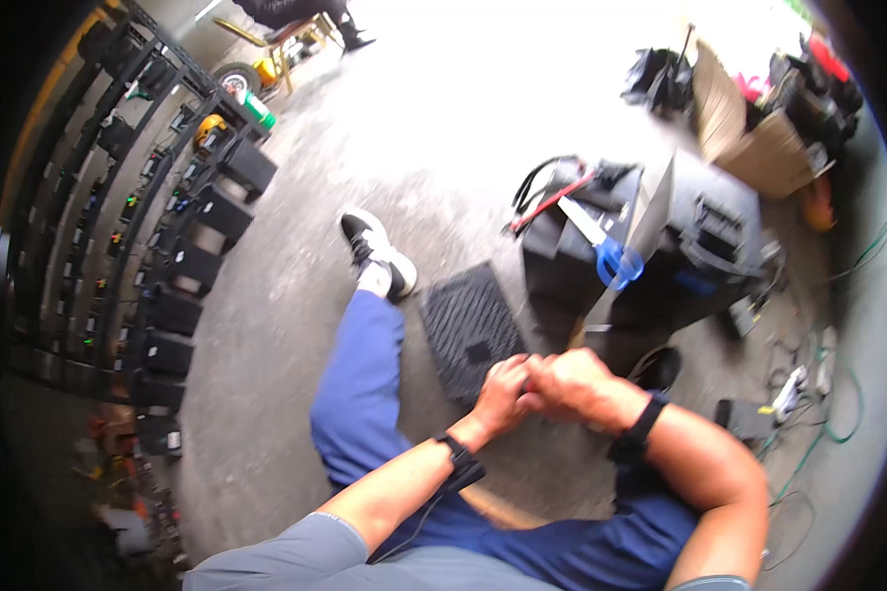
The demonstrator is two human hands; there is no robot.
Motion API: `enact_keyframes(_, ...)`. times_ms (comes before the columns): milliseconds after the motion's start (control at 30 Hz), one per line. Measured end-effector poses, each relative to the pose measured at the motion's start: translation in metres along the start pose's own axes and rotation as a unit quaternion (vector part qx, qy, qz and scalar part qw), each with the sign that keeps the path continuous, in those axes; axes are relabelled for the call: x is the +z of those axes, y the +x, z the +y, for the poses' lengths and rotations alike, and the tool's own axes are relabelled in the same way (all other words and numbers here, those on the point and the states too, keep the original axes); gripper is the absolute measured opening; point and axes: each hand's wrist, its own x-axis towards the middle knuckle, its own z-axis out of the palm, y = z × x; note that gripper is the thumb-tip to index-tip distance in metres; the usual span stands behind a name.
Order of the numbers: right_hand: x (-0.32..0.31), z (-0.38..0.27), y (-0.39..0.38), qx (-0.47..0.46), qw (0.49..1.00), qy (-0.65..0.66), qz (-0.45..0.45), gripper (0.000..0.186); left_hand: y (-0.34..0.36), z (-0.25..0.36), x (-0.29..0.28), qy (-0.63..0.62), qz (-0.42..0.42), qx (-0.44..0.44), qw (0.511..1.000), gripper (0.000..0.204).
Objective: The recorder is repairing or maintaining several large battery units using tools and tape.
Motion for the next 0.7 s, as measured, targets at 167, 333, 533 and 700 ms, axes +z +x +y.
enact_keyframes(167,0.0,-0.005,-0.001,-0.057,0.998,0.015,0.0,0.039,-0.002,-0.006,0.005,0.169,-0.123,-0.031,0.977,0.066)
enact_keyframes(333,-0.014,-0.007,0.001,-0.059,0.998,-0.035,0.007,0.024,0.011,-0.008,0.009,0.165,-0.113,0.012,0.98,0.043)
enact_keyframes(533,-0.014,-0.01,0.017,-0.057,0.998,-0.015,0.015,0.017,0.013,-0.024,0.0,0.111,-0.064,0.016,0.992,0.035)
enact_keyframes(700,-0.001,-0.009,0.014,-0.007,1.0,0.005,-0.007,0.041,0.014,-0.021,-0.006,0.086,-0.112,-0.009,0.99,0.036)
